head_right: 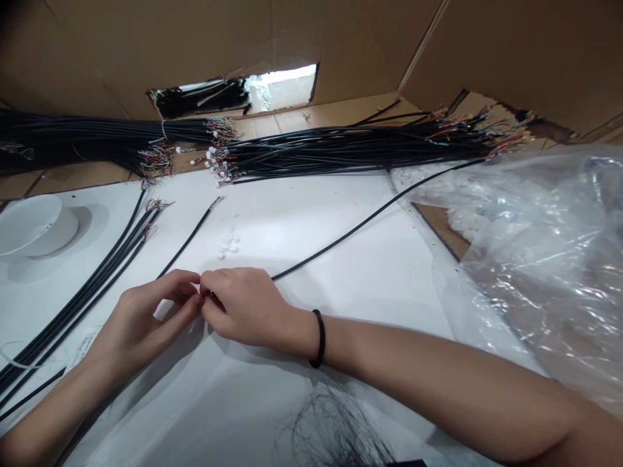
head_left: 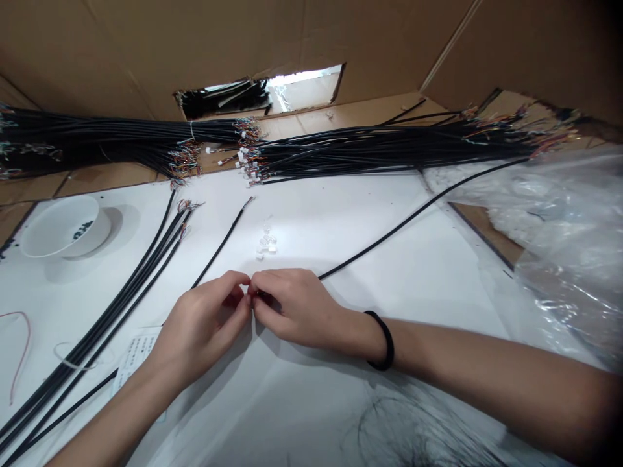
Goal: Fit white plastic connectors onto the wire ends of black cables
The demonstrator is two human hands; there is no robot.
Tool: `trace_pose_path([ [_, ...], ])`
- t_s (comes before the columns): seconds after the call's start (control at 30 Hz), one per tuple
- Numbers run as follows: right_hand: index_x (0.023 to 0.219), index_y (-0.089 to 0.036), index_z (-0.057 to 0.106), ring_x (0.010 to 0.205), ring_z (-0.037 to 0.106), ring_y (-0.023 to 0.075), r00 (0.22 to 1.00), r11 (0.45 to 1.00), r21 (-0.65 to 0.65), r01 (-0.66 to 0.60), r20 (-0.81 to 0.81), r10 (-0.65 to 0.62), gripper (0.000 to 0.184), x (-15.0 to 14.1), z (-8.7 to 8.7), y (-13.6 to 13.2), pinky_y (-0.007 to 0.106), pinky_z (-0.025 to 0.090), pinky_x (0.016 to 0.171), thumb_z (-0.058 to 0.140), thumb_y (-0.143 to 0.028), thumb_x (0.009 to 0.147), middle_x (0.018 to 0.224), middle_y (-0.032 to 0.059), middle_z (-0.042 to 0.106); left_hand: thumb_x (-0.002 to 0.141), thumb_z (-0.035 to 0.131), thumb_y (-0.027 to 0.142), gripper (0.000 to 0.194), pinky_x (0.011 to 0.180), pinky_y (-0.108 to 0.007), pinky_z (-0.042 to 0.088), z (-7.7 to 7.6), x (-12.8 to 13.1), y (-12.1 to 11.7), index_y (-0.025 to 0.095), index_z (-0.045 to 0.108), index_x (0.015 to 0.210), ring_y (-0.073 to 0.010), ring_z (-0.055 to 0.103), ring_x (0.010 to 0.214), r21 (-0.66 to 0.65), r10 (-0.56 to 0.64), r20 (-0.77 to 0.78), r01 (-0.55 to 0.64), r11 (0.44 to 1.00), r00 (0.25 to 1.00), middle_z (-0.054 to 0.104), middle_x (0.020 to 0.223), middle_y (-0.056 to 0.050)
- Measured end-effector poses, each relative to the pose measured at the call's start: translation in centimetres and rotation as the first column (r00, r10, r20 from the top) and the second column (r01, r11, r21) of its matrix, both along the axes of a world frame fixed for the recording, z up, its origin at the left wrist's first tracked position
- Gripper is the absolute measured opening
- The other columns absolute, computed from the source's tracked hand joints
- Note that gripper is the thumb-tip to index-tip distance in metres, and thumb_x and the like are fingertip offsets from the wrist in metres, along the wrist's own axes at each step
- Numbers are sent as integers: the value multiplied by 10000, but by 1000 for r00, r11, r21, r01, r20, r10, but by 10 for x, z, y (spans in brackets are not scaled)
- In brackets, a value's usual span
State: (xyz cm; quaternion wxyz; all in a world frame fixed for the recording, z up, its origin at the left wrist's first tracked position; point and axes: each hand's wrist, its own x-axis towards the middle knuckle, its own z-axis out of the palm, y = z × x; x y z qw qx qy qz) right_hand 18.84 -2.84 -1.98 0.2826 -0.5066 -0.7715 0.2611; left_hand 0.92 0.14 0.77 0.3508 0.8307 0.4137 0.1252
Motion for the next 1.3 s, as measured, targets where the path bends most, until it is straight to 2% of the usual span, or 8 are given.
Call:
trace_pose_path([
  [0.23,694,-175,513,602,436,107,1000,1000,-20,-2,-4,2,103,0,1,0,235,287,567,503,-148,793,663,-12,555,908,476,240,77,646,-253,475,0,1,0,223,541,943,-153,637,737,-12,4,12,-4,1000,1000,674,821,10],
  [1.3,688,-177,501,602,424,108,1000,1000,-4,7,1,-7,108,0,-1,0,240,280,568,503,-156,794,656,-12,547,905,475,245,102,678,-258,474,0,1,1,224,562,954,-145,635,741,-30,22,4,-22,999,1000,681,821,23],
])
